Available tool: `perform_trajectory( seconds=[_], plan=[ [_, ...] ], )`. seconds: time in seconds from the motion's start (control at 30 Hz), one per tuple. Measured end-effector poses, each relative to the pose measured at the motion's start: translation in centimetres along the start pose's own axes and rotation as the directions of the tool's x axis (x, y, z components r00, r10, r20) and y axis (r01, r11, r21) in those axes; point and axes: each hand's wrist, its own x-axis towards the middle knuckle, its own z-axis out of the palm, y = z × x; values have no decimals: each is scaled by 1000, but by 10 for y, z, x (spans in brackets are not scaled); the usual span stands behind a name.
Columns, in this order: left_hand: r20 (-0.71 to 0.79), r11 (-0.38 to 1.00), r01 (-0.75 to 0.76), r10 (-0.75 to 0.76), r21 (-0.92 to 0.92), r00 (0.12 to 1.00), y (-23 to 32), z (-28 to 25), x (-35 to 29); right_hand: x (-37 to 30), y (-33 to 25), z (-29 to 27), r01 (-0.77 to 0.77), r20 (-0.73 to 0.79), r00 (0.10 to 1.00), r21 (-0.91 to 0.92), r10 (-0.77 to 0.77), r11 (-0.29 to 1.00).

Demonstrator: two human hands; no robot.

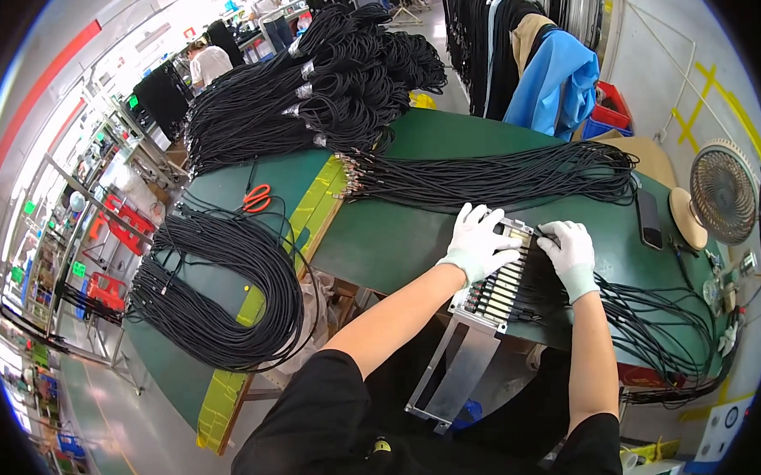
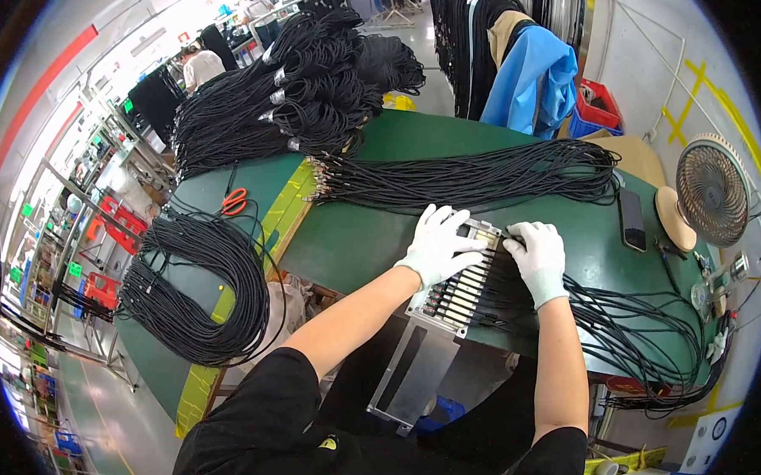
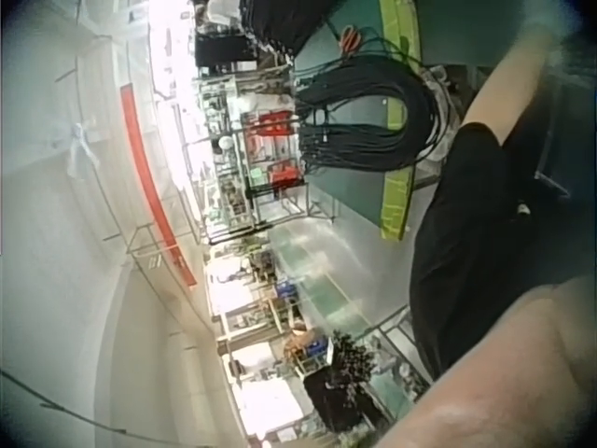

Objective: The person inserts wires into a connector by hand, assembling a wire harness.

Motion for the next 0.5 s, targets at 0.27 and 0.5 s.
perform_trajectory(
  seconds=[0.27, 0.5],
  plan=[
    [-85, 1000, -12, 12, 6, 996, 0, 6, 2, 0, 5, 6, -30, 97, 995, -72, 37, 997],
    [-97, 998, -43, 40, -34, 995, -5, 5, -6, 2, -1, 4, -68, 97, 992, -119, 80, 991]
  ],
)
